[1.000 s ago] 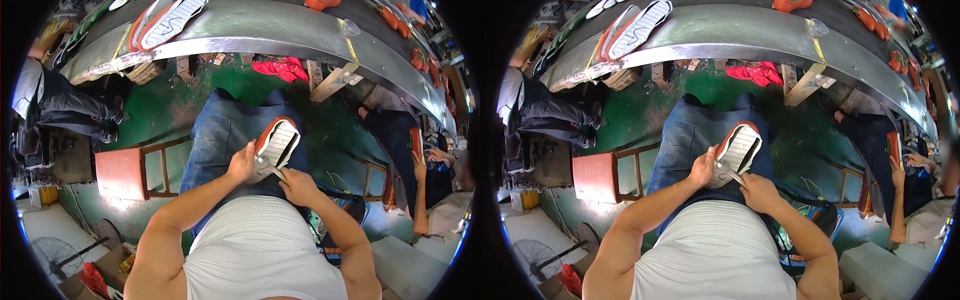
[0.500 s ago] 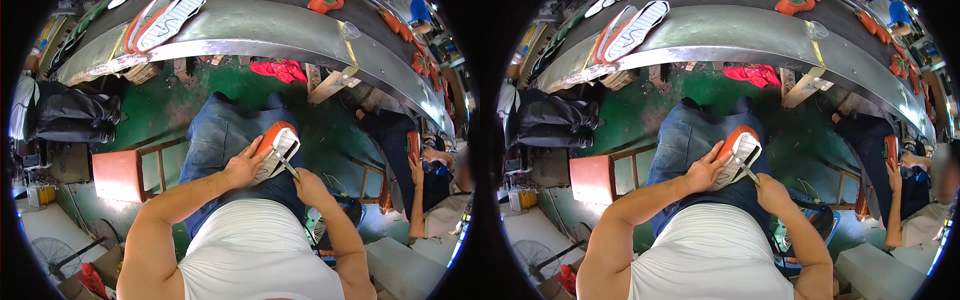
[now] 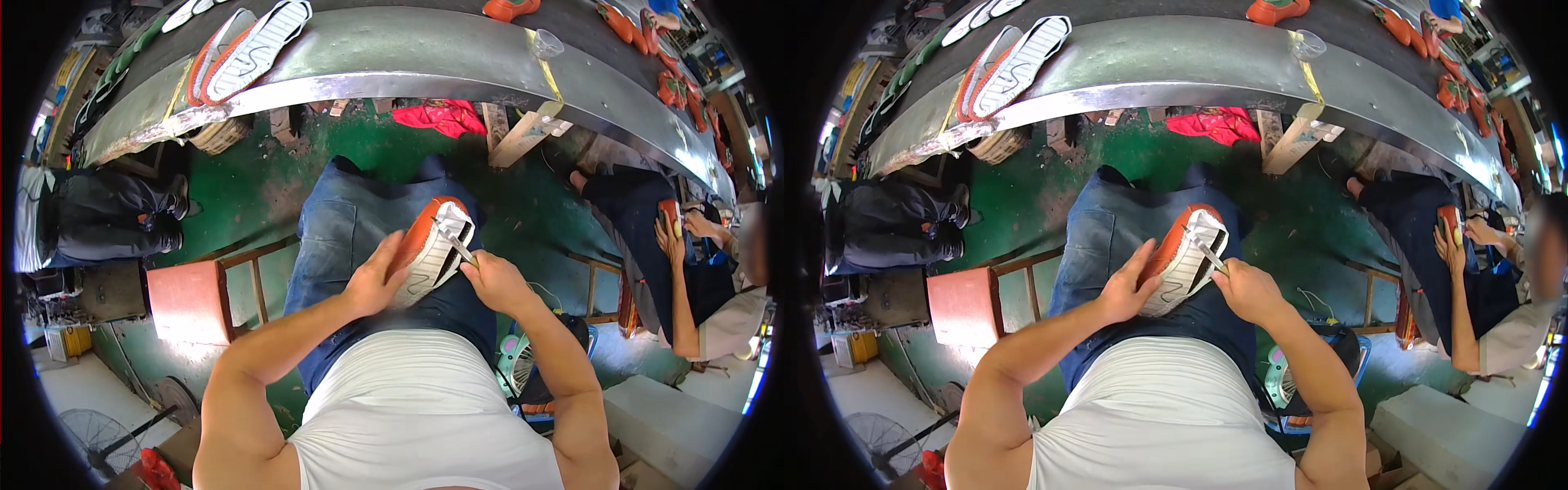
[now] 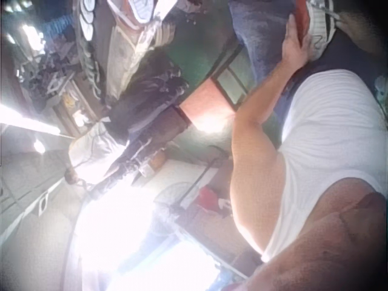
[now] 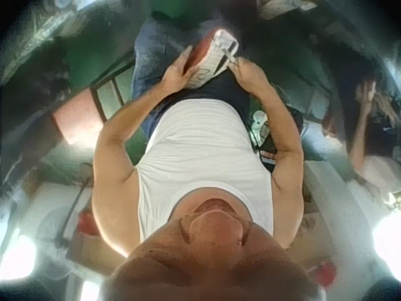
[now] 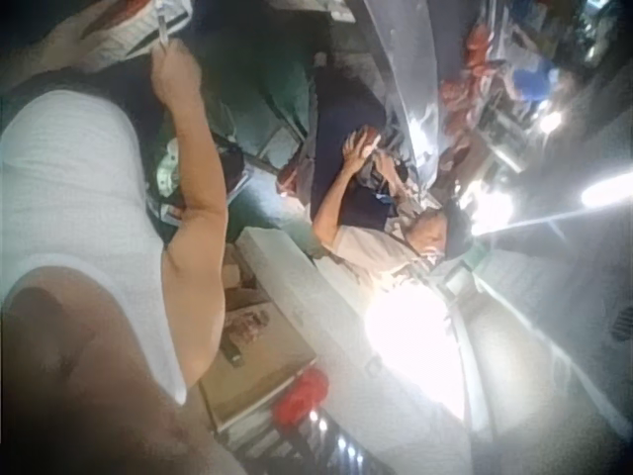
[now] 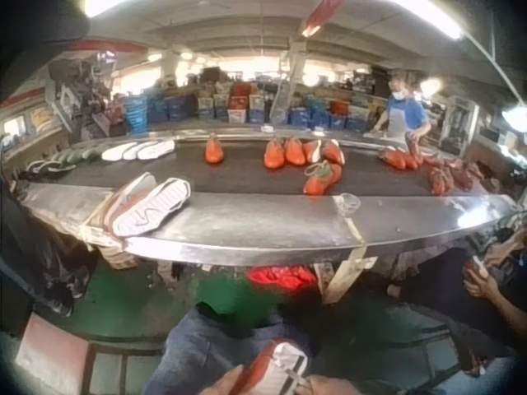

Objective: Assembling shoes by pulling material over a last using pliers and placing them on a conveyor belt.

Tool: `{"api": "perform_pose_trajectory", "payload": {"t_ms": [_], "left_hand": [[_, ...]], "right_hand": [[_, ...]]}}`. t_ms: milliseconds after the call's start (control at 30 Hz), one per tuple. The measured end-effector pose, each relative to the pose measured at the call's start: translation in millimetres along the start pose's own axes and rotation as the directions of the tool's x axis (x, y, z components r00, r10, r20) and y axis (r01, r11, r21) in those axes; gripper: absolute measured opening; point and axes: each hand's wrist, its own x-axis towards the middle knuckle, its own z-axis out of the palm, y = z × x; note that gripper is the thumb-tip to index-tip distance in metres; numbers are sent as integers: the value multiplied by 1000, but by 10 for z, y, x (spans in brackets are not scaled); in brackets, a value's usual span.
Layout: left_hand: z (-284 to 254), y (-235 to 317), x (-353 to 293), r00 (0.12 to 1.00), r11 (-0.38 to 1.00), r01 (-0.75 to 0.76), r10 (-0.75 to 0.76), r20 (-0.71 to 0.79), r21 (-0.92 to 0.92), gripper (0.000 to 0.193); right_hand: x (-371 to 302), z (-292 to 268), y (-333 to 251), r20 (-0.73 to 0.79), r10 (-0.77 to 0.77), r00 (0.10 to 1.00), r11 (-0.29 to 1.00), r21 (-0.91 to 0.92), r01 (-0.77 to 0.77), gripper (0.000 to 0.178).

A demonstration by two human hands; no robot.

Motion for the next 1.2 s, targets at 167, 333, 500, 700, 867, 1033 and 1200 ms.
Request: {"api": "perform_pose_trajectory", "payload": {"t_ms": [167,333,500,700,867,1033,1200], "left_hand": [[-67,63,-36,985,905,171,-164,50,-389,85],[-315,161,-17,987,987,94,-77,138,-127,96],[-1001,611,-57,978,981,-180,186,-100,68,89],[-1404,1285,303,827,770,-551,449,-339,-322,82],[-778,666,1139,988,956,82,-115,-103,-283,55],[-180,37,314,994,931,84,-103,-36,-355,53],[-51,326,125,937,987,30,-82,-340,-156,25]], "right_hand": [[-224,136,-119,-185,-154,971,964,189,189,33],[-283,253,72,35,-74,997,986,153,68,33],[-622,588,313,-166,137,977,778,629,-2,28],[-626,793,358,-316,172,933,693,712,113,23],[-621,499,273,-201,173,964,768,640,-4,21],[-591,57,88,-22,-68,997,916,394,71,36],[-336,-50,47,22,-309,951,937,181,300,52]]}}
